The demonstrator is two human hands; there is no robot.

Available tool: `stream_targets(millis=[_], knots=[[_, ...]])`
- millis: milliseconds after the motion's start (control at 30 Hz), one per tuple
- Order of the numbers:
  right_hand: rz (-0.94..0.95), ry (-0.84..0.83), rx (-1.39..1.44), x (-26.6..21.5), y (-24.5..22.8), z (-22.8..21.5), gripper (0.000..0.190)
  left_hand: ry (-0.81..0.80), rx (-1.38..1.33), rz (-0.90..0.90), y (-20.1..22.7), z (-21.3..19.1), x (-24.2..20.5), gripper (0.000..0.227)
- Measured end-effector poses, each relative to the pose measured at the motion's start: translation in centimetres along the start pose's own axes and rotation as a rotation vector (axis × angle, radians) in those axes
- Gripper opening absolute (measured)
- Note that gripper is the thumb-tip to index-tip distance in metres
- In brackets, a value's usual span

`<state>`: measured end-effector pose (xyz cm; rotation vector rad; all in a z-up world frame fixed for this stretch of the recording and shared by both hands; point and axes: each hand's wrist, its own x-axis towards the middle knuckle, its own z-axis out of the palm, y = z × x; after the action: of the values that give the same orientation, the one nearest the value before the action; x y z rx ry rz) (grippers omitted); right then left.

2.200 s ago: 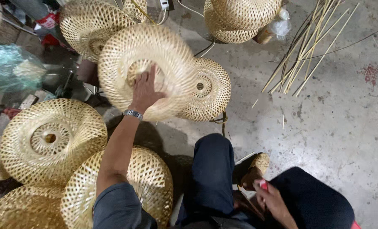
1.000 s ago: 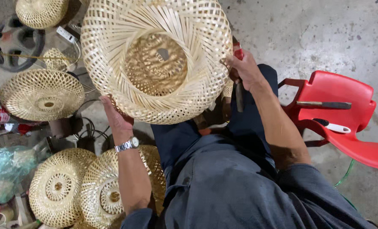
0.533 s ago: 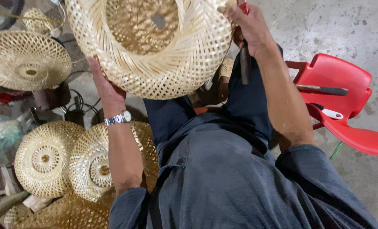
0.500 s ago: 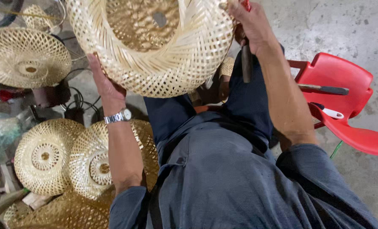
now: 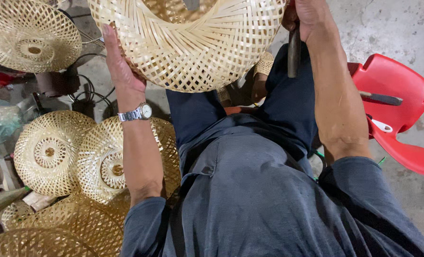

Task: The person sits on the floor and uses a knife to trim excess bamboo strands from the rims of woven baskets. They handle multiple baskets one at a time, rotating each to access different edges, and place finished items aside.

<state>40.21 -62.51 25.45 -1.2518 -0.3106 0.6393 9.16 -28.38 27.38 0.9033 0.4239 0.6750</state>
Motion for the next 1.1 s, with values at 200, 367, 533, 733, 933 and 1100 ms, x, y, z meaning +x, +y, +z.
stream_targets(millis=[200, 367, 533, 733, 933, 1100], knots=[[0.064, -0.176, 0.018, -1.1, -0.2, -0.8, 0.024, 0.057, 0.152, 0.141, -0.1, -2.3, -0.7, 0.112], [0.112, -0.065, -0.039, -1.9, 1.8, -0.4, 0.056, -0.185, 0.109, 0.204, 0.0, -3.7, -1.5, 0.103], [0.162, -0.048, 0.066, -3.1, 3.1, 0.8, 0.075, -0.176, 0.102, 0.131, 0.8, -3.9, -2.0, 0.098], [0.083, -0.158, 0.062, -5.1, 4.4, 2.7, 0.073, -0.185, 0.074, 0.169, 1.1, -4.9, -4.9, 0.089], [0.014, -0.12, 0.003, -6.0, 4.4, 4.2, 0.072, 0.394, 0.389, 0.44, -1.4, -4.1, -6.4, 0.072], [-0.031, -0.078, -0.036, -6.0, 4.2, 5.1, 0.066, 0.319, 0.905, 1.036, -2.6, -0.1, -10.0, 0.022]])
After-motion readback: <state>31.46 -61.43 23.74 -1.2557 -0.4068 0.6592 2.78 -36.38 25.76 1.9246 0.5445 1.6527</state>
